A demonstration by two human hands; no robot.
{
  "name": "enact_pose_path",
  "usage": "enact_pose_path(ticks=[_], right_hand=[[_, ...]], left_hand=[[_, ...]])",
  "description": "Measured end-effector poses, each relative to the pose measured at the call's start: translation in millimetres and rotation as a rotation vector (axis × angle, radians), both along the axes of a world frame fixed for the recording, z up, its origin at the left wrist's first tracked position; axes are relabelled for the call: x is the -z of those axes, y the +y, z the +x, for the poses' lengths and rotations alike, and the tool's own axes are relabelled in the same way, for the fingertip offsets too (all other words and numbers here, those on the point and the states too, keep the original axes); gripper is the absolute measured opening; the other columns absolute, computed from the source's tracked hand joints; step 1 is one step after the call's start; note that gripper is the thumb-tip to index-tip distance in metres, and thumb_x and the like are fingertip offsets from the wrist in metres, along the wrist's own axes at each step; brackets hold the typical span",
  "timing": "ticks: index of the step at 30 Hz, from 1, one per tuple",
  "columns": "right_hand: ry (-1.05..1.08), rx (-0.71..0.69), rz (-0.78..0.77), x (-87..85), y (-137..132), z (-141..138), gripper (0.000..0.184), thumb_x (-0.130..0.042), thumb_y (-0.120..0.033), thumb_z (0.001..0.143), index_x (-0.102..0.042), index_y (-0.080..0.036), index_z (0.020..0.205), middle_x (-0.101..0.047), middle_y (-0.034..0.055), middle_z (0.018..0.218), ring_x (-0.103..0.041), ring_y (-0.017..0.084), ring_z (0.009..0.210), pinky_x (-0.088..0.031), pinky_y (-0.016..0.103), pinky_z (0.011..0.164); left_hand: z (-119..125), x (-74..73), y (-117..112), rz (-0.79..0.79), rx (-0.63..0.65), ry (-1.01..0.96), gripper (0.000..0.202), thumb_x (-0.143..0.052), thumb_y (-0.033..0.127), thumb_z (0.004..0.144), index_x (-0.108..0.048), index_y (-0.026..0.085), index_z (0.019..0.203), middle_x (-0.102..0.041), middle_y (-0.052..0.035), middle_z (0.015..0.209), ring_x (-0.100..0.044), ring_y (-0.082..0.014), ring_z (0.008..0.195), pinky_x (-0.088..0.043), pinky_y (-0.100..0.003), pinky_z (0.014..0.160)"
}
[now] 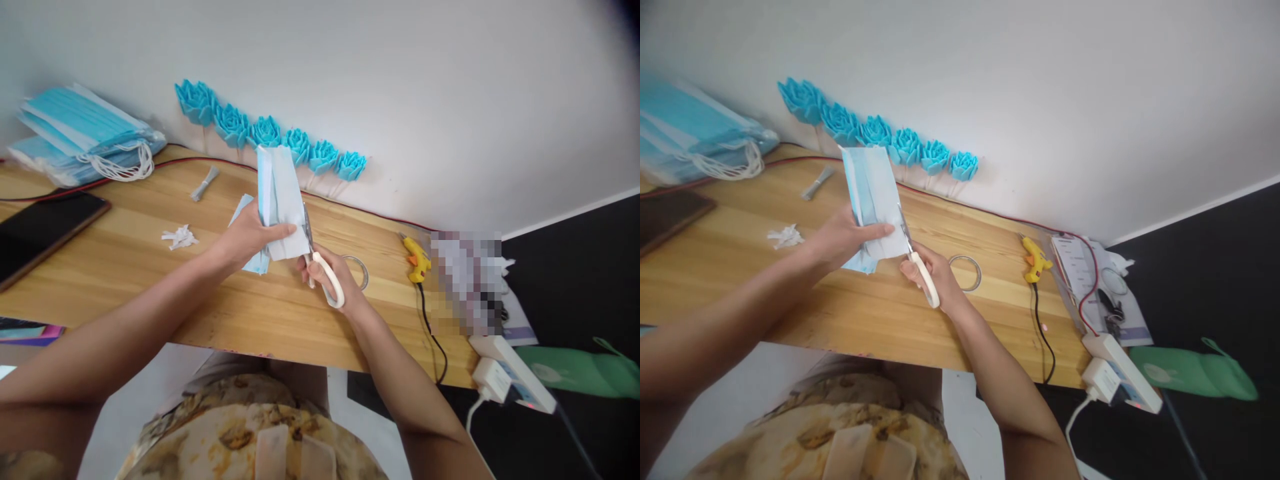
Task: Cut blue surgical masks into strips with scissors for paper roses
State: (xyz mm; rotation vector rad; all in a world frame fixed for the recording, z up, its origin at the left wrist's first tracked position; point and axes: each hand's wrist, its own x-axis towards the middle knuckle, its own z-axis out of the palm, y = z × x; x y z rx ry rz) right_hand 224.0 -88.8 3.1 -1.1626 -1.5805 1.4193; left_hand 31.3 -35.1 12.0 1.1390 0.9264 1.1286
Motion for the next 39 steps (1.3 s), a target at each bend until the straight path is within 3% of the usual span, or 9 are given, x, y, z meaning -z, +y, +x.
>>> enact_pose_path(ticks=[4,9,14,19,23,27,33,39], right_hand=[[0.01,0.0,0.002,0.4,0,-1,0.059,-0.067,-0.078,0.073,-0.063,-0.022,0.093,-0.053,-0.0005,0.074,-0.046,0.013,0.063,-0.036,0.027,0.056],[-0.021,-0.005,0.023,1.3,0,1,0.059,-0.065,-0.078,0.075,-0.063,-0.021,0.09,-0.055,0.0003,0.074,-0.046,0.012,0.062,-0.036,0.026,0.055],[0.002,-0.005,0.022,2.3,0,1,0.056,-0.066,-0.075,0.077,-0.064,-0.021,0.09,-0.056,0.0014,0.077,-0.047,0.012,0.063,-0.037,0.026,0.054],[-0.008,0.0,0.009,2.7,0,1,0.062,-0.067,-0.076,0.076,-0.066,-0.022,0.107,-0.059,0.002,0.083,-0.049,0.013,0.065,-0.038,0.026,0.054],[-0.023,-0.015,0.028,0.2,0,1,0.06,-0.065,-0.076,0.078,-0.067,-0.021,0.102,-0.058,0.0014,0.079,-0.048,0.012,0.064,-0.037,0.026,0.055],[-0.034,-0.024,0.044,-0.4,0,1,0.059,-0.063,-0.077,0.078,-0.065,-0.02,0.092,-0.055,0.0002,0.073,-0.048,0.012,0.063,-0.036,0.026,0.055],[-0.033,0.014,0.054,3.0,2,2,0.063,-0.063,-0.078,0.077,-0.066,-0.019,0.101,-0.057,-0.0003,0.074,-0.05,0.012,0.062,-0.04,0.026,0.054],[-0.025,0.032,0.05,2.2,2,2,0.067,-0.065,-0.079,0.075,-0.066,-0.019,0.107,-0.057,-0.0002,0.074,-0.053,0.013,0.062,-0.042,0.027,0.057]], left_hand=[[1,-1.3,-2,0.013,0.008,0.05,0.044,-0.087,0.03,0.061,-0.067,0.016,0.097,-0.074,-0.008,0.093,-0.071,-0.028,0.089,-0.06,-0.039,0.075],[3,-1.6,1,0.0,-0.098,-0.019,0.045,-0.086,0.031,0.062,-0.068,0.016,0.1,-0.075,-0.0086,0.102,-0.07,-0.0304,0.099,-0.06,-0.04,0.082],[3,-1.7,2,0.012,-0.111,-0.068,0.042,-0.085,0.029,0.064,-0.068,0.018,0.101,-0.075,-0.0078,0.102,-0.07,-0.0315,0.106,-0.059,-0.04,0.085],[2,-3.4,1,0.012,-0.142,-0.121,0.043,-0.085,0.029,0.065,-0.066,0.018,0.102,-0.075,-0.008,0.102,-0.071,-0.0296,0.101,-0.06,-0.038,0.082],[3,-1.3,1,0.012,-0.096,-0.128,0.046,-0.087,0.031,0.064,-0.066,0.017,0.102,-0.075,-0.0079,0.103,-0.071,-0.0276,0.098,-0.06,-0.038,0.083],[4,1.6,-2,-0.001,-0.064,-0.061,0.05,-0.087,0.035,0.064,-0.064,0.015,0.104,-0.074,-0.0085,0.104,-0.07,-0.0282,0.096,-0.059,-0.041,0.083],[8,4.8,-6,0.054,-0.074,0.124,0.052,-0.084,0.033,0.066,-0.06,0.016,0.109,-0.071,-0.0081,0.106,-0.069,-0.0279,0.097,-0.059,-0.042,0.081],[11,11.2,-5,0.075,-0.13,0.159,0.05,-0.082,0.035,0.069,-0.06,0.018,0.11,-0.07,-0.0095,0.111,-0.068,-0.03,0.102,-0.057,-0.045,0.085]])
